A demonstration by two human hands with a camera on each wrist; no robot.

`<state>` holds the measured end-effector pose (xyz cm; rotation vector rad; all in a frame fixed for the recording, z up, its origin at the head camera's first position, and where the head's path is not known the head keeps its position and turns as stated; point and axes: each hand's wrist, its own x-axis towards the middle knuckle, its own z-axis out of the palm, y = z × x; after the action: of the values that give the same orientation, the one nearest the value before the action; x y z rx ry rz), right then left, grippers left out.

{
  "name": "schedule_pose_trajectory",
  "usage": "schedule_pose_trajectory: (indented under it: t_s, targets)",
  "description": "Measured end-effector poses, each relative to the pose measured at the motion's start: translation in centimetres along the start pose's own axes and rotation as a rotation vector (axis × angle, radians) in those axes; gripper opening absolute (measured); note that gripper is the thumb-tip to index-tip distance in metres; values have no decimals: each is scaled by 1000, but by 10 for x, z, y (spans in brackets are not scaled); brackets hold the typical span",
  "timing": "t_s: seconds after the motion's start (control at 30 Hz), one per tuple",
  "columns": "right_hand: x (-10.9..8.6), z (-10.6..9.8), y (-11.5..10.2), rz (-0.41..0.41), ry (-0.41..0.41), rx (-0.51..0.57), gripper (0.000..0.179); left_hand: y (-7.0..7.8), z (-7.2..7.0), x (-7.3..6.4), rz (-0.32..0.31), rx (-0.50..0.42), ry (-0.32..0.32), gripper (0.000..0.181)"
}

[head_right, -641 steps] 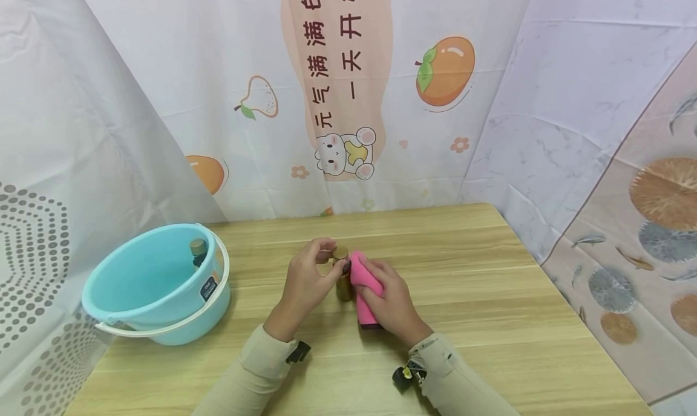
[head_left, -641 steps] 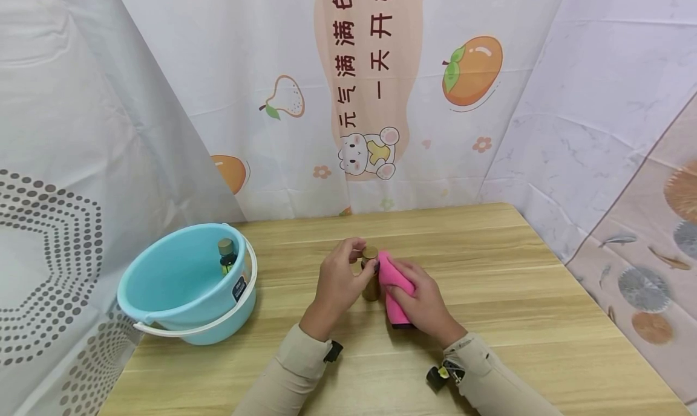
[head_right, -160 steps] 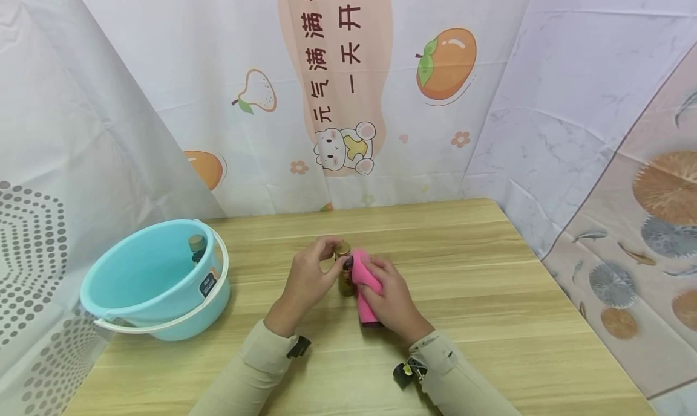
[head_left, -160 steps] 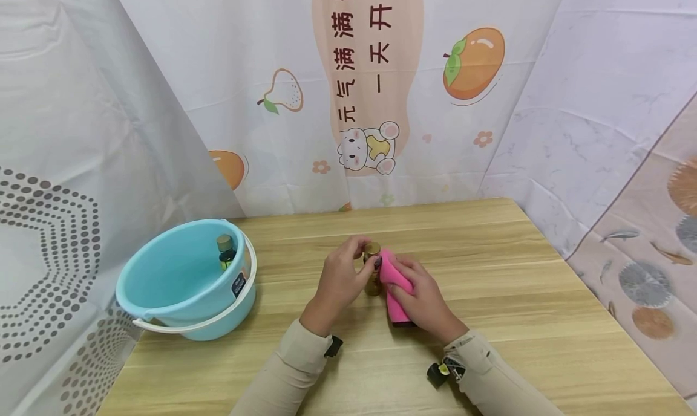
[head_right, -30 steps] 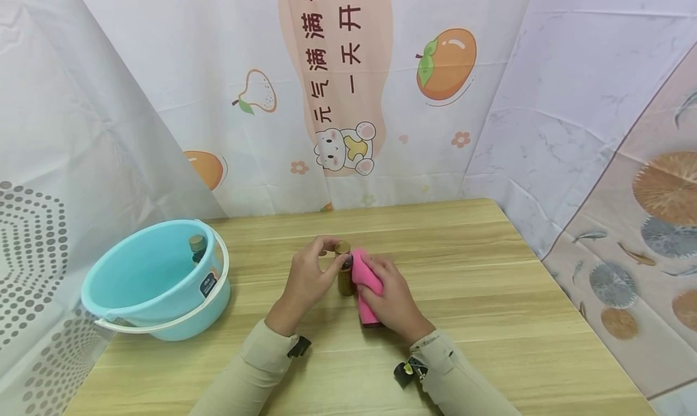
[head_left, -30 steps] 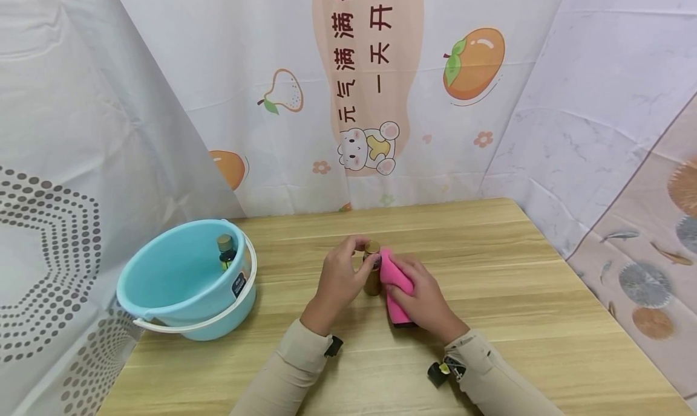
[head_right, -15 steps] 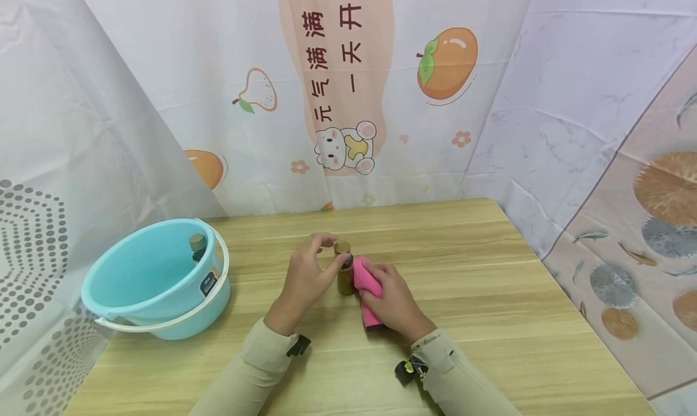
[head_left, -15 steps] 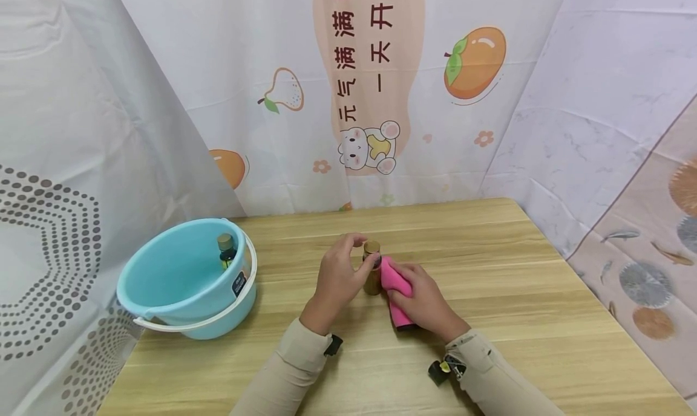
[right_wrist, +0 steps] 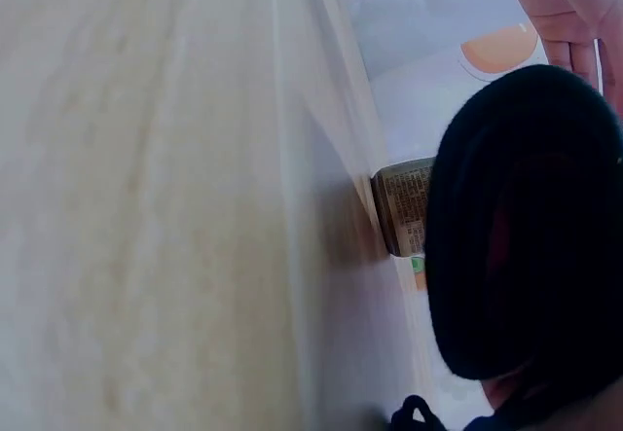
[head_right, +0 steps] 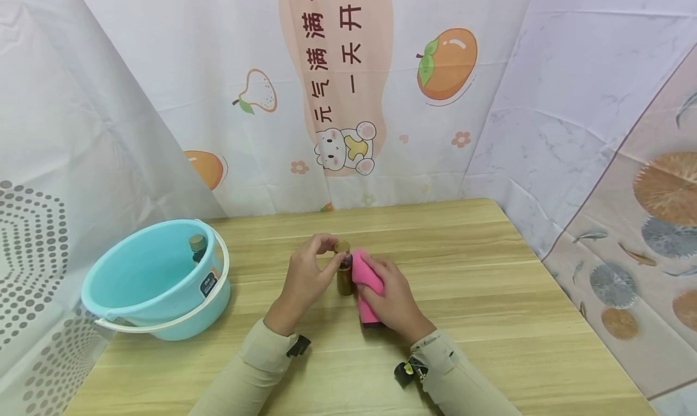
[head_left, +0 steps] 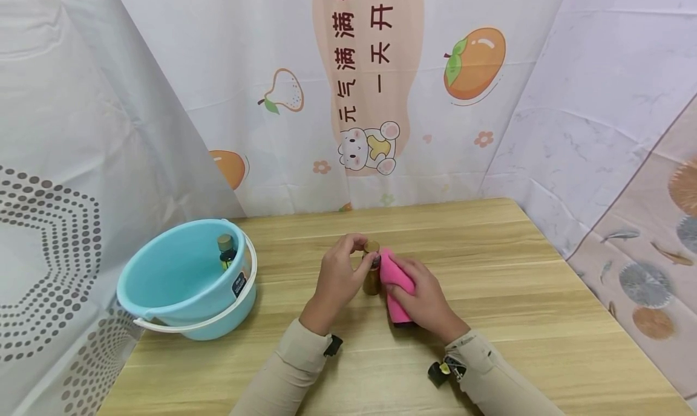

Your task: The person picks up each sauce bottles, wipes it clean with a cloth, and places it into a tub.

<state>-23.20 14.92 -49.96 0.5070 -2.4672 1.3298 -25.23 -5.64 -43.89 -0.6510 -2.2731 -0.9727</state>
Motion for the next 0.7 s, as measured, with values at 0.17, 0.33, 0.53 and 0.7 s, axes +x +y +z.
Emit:
schedule_pose_trajectory:
  t_s: [0.17,0.33,0.53,0.7]
  targets:
    - [0,-2,-3,-46,44,46,60,1,-1,1,15,-15,-4,25]
    - [1,-3,-5,-77,70,94,60,0,-1,1,18,-22,-15,24]
    - [-1,-9,-24,-107,111,111,61,1,-1,1,4,-29,-37,23]
    - [-1,-8,-22,-81,80,106,60,0,-1,1,10,-30,-34,24]
